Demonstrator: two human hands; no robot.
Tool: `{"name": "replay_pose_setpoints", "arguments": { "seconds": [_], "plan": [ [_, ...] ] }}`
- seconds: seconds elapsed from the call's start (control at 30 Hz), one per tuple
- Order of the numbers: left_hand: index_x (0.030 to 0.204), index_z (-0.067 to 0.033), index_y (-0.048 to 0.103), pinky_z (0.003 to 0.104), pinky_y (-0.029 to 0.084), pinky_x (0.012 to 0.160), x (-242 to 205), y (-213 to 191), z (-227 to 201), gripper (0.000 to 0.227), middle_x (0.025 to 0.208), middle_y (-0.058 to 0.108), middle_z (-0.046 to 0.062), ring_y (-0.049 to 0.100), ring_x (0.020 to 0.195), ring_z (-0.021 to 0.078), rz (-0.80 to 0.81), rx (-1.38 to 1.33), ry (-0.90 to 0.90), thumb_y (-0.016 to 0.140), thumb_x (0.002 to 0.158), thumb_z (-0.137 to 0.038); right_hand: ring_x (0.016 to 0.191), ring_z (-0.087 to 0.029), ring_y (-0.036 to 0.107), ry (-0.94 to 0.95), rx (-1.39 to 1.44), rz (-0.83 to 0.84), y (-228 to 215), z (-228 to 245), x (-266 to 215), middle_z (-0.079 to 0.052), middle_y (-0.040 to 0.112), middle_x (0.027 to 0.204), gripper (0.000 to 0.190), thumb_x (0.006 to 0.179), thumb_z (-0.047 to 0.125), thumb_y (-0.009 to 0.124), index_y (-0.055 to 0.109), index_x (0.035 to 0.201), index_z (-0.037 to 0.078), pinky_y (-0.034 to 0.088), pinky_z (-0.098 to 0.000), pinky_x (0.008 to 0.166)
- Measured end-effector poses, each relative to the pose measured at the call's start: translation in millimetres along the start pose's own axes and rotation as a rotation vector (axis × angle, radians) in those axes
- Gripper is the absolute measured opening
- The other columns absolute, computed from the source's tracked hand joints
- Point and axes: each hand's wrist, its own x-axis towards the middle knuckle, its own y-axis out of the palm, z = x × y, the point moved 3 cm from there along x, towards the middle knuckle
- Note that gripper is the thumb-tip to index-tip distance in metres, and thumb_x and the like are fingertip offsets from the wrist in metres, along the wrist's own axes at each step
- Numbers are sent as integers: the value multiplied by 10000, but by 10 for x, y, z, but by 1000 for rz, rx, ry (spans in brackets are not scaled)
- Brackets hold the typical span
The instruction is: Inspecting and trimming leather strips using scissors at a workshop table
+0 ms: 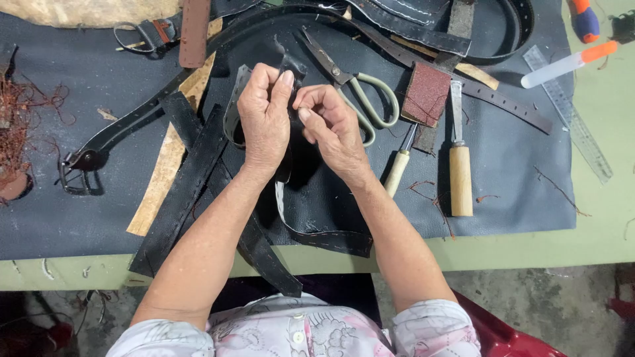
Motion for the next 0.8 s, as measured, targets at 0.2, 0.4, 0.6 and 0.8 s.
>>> {"name": "replay_pose_setpoints", "arguments": {
  "seconds": [0.2, 0.4, 0.6, 0.8],
  "plan": [
    [825, -118, 473, 312, 395, 722, 60, -79, -23, 253, 765, 461, -29, 431, 728, 131, -62, 45, 65, 576, 1047, -180, 587, -87, 442, 76, 174, 33, 86, -6, -63, -74, 533, 1115, 104, 1040, 168, 570, 512, 1019, 84, 414, -182, 543],
    [804, -146, 422, 298, 357, 718, 37, -28, -22, 289, 758, 377, -55, 358, 737, 105, -80, -73, -6, 554, 1055, -202, 534, -113, 503, 22, 74, 76, 52, 16, -70, -91, 532, 1125, 107, 1057, 174, 541, 502, 1028, 78, 387, -176, 547],
    [733, -53, 664, 271, 429, 285, 17, 28, -348, 618, 529, 569, 14, 493, 364, 122, 136, -642, -605, 428, 921, -592, 791, -101, 589, -55, 19, 48, 92, 137, -83, -126, 623, 1137, 137, 1100, 210, 467, 436, 1028, 97, 542, -232, 709],
    [871, -71, 636, 240, 433, 372, 176, -89, -108, 208, 736, 700, 111, 520, 411, 139, 305, -764, -713, 815, 831, -169, 727, -143, 594, -148, -357, 66, 88, 96, -96, -71, 625, 943, 169, 1112, 215, 404, 452, 1051, 65, 541, -244, 660]
  ]
}}
